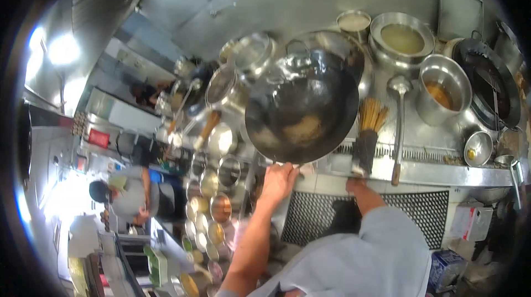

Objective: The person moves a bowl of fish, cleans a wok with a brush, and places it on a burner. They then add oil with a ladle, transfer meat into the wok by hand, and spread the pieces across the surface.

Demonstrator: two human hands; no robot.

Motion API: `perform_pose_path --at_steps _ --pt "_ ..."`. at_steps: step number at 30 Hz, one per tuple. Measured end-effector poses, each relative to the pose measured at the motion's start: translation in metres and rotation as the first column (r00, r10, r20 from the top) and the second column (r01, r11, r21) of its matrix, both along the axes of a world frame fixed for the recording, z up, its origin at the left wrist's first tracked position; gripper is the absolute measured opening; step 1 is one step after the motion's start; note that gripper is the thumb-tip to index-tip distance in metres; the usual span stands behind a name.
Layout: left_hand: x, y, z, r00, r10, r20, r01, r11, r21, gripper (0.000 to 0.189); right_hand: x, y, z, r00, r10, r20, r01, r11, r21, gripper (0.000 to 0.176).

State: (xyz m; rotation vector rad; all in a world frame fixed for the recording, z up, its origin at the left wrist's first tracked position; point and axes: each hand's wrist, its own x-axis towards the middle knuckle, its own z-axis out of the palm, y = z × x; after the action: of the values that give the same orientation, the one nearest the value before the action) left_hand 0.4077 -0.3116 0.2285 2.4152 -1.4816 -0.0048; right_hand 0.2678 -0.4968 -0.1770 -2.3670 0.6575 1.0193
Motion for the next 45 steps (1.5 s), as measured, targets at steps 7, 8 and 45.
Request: perform_pose_path --at_steps 7,8,45 --pt "-0.044 0.069 -0.058 0.992 0.106 -0.066 -0.105 0.994 0.018 0.02 -0.024 0.032 0.059 0.984 -0.041 0.174 0.074 0.979 -0.191 0.038" --pt "-0.045 0.071 -0.05 0.99 0.125 -0.062 -0.124 0.992 0.012 0.019 -0.029 0.041 0.061 0.97 -0.019 0.244 0.064 0.982 -0.176 0.037" --pt "-0.564 0.255 0.011 -0.705 0.519 -0.483 -0.282 -0.831 -0.48 0.023 -0.064 0.559 0.524 0.166 0.159 0.973 -0.887 -0.407 0.218 0.052"
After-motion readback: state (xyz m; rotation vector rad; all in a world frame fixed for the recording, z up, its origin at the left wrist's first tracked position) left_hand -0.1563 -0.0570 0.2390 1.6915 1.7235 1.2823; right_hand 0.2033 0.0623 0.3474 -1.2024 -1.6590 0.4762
